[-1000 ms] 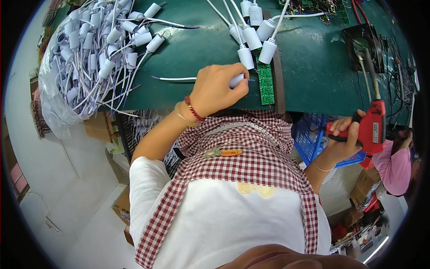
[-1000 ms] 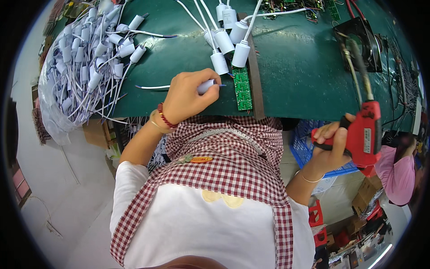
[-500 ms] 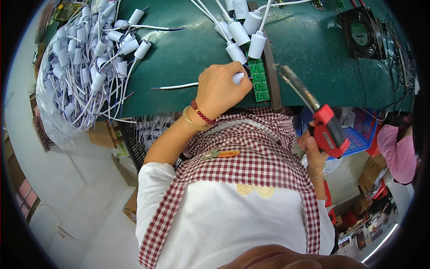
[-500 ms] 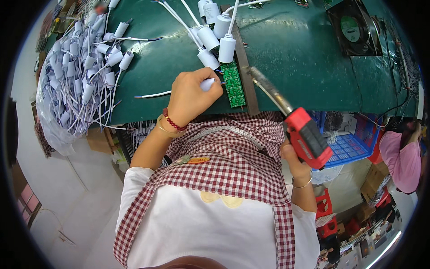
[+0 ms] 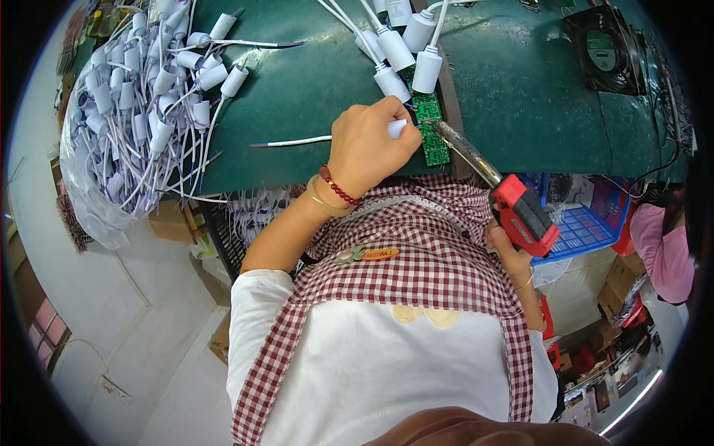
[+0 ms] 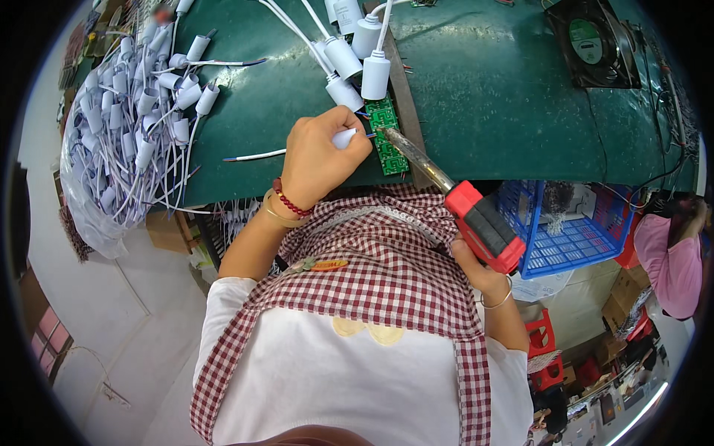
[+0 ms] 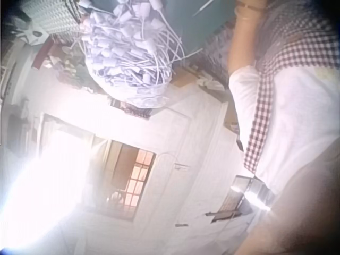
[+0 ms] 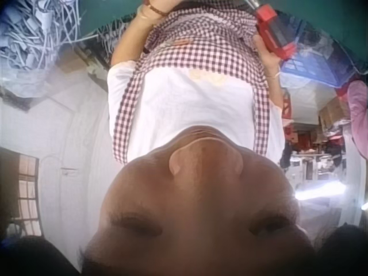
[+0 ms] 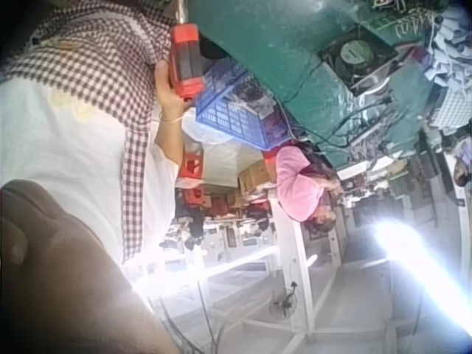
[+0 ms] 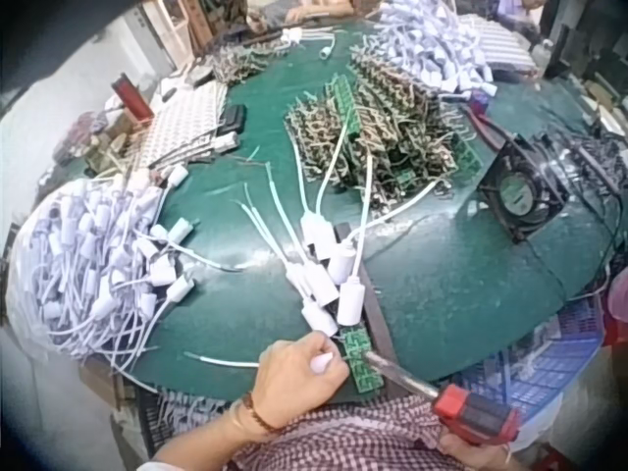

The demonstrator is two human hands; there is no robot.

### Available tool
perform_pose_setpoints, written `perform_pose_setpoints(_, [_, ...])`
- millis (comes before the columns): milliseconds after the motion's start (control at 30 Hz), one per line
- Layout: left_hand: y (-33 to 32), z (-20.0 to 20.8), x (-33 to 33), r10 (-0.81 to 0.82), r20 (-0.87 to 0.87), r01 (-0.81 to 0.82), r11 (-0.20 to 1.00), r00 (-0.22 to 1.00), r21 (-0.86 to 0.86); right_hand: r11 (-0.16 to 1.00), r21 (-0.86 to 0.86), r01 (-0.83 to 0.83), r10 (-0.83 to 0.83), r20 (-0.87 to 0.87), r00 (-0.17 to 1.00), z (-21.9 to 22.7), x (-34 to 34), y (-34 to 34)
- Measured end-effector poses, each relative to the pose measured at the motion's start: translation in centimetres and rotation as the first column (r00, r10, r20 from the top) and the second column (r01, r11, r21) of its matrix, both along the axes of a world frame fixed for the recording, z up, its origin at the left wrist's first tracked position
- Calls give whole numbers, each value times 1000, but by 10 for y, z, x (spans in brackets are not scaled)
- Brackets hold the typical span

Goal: Assembling white bulb sockets onto a green circuit board using a hot glue gun.

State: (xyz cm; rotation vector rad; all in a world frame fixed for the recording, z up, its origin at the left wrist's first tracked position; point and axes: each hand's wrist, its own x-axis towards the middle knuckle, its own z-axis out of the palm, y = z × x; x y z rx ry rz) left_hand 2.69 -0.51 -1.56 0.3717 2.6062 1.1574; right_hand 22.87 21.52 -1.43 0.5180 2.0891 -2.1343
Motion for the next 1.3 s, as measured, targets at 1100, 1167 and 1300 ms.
perform_pose_setpoints(1100, [-4,44,44,-217,40,180,888,975,424,989,55,-135,143,-184,973,41,-84,-60])
perform_pose_setpoints(1167, [-1,40,46,-190,23,159,879,982,450,991,73,-113,125,-187,974,42,-85,-62])
perform_pose_setpoints(1300, [3,41,48,-134,5,115,869,991,480,998,47,-43,52,-222,974,39,-83,-65])
